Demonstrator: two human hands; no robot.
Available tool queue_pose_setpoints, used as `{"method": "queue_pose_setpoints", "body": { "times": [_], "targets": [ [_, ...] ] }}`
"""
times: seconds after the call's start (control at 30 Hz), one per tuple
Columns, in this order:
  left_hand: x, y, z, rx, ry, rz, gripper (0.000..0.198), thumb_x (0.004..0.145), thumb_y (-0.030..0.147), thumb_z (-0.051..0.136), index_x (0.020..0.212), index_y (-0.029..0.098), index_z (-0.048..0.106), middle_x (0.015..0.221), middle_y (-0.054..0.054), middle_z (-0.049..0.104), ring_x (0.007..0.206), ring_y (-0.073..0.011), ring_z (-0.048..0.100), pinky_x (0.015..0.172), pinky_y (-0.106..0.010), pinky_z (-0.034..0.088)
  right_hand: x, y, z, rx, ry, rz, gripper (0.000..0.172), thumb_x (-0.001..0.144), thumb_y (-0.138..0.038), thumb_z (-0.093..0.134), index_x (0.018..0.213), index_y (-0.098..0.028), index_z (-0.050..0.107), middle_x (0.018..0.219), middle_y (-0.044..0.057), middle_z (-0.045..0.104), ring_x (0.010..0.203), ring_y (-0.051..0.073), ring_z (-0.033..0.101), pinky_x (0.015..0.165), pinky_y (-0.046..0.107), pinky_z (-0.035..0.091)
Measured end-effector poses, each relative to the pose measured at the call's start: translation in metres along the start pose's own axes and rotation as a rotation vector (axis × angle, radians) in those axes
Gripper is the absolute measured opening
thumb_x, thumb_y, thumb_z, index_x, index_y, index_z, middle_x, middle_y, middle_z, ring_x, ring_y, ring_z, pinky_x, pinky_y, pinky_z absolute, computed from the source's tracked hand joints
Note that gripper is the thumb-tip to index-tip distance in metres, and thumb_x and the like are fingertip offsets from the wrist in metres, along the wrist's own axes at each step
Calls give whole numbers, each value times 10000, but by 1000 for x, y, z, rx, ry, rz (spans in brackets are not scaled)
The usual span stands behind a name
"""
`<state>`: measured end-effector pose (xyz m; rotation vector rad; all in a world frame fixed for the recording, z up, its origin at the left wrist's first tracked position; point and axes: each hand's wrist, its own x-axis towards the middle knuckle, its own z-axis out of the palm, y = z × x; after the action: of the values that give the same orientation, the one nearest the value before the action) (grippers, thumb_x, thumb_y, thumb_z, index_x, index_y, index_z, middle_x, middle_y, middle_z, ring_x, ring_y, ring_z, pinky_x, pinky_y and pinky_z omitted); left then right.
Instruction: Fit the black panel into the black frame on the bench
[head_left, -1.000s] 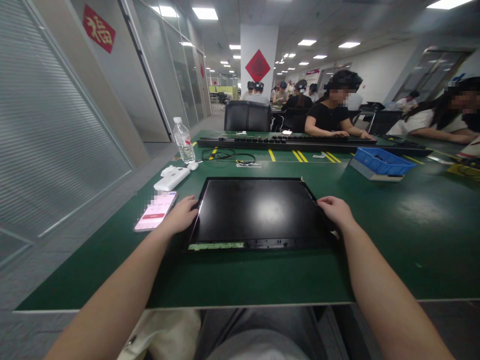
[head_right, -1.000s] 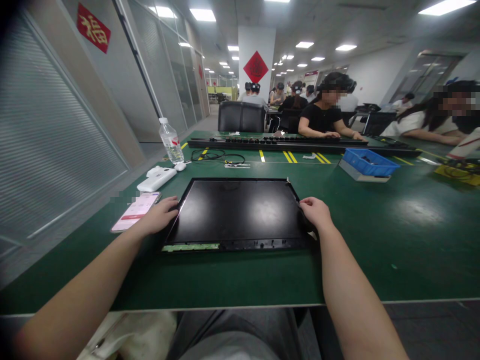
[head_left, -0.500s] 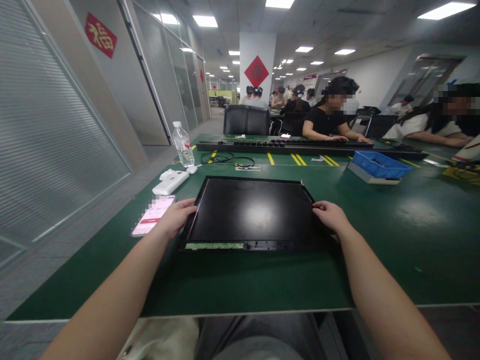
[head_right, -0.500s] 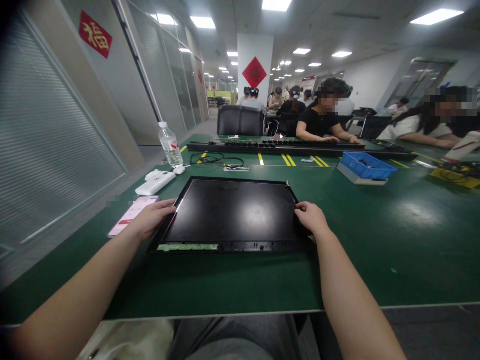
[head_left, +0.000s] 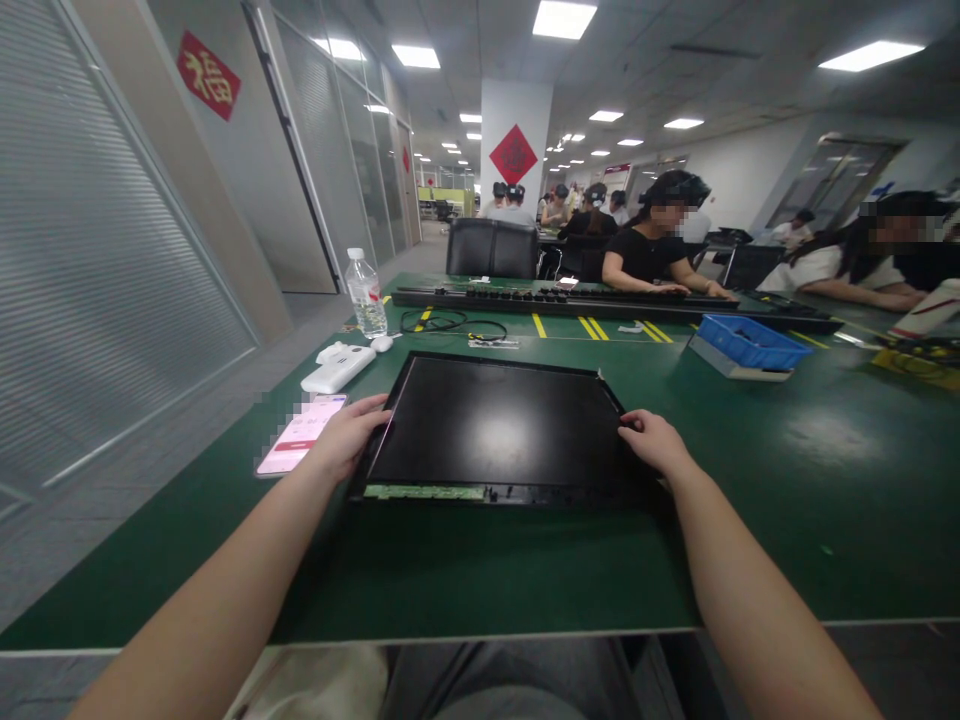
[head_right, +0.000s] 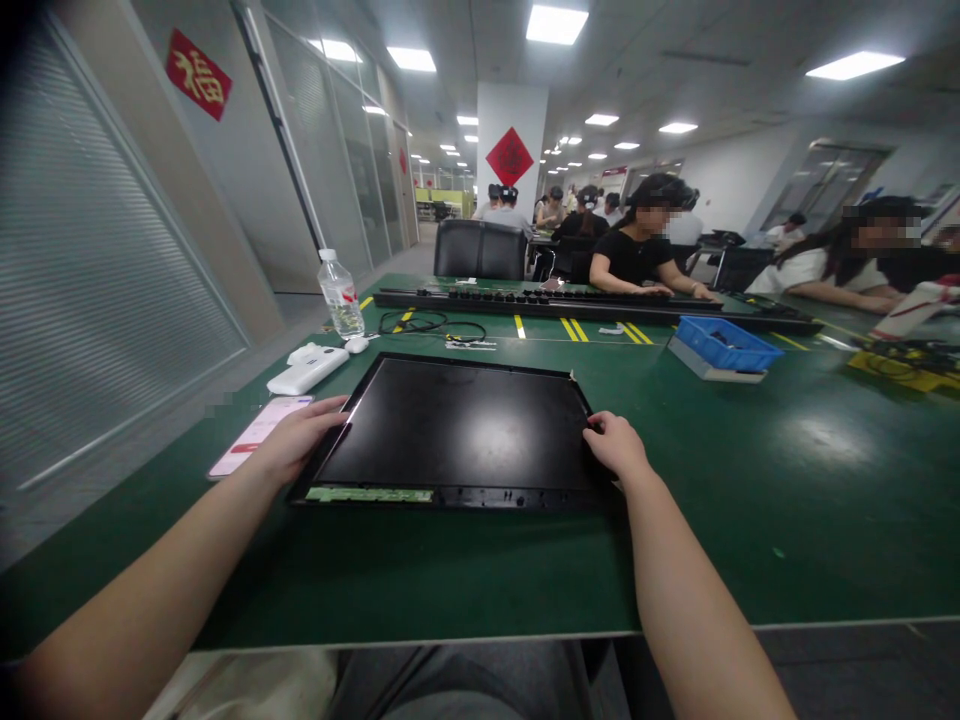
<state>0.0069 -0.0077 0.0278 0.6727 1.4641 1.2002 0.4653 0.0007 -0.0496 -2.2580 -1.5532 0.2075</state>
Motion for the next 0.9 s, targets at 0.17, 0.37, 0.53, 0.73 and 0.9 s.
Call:
{"method": "queue_pose_setpoints", "body": {
  "times": [0.17,0.37,0.53,0.73,0.9],
  "targets": [
    [5,-3,0,-98,-49,-17,602,891,-12,584,1478,118,564,660,-46,743,446,-197,685,445,-276,587,0,0,1,-4,-2,-7,358,869,-316,641,1179,-190,768,1142,126,722,987,238,690,828,316,508],
    [9,-5,3,-177,-63,-25,595,910,1,557,1496,95,518,647,-34,731,433,-191,674,427,-258,564,1,1,2,-7,10,-8,349,858,-320,641,1161,-206,771,1136,115,725,975,234,698,812,304,515],
    [8,-6,2,-119,-69,-24,742,895,-6,598,1588,178,409,645,-1,719,392,-175,642,401,-252,544,1,0,1,-9,0,-10,364,860,-323,627,1168,-198,776,1148,131,722,949,247,699,790,320,522],
    [18,-18,-5,-97,-157,25,832,784,24,778,1540,215,487,643,12,723,440,-176,672,445,-245,563,1,-1,1,-49,-28,2,418,893,-351,581,1241,-195,754,1213,152,700,999,273,695,823,346,526],
    [26,-26,-8,8,-136,84,543,809,141,828,1328,141,670,696,-37,764,517,-172,706,494,-227,562,2,1,5,-59,-32,-16,448,901,-345,565,1278,-181,742,1214,163,699,1029,284,693,868,367,528]
  ]
}}
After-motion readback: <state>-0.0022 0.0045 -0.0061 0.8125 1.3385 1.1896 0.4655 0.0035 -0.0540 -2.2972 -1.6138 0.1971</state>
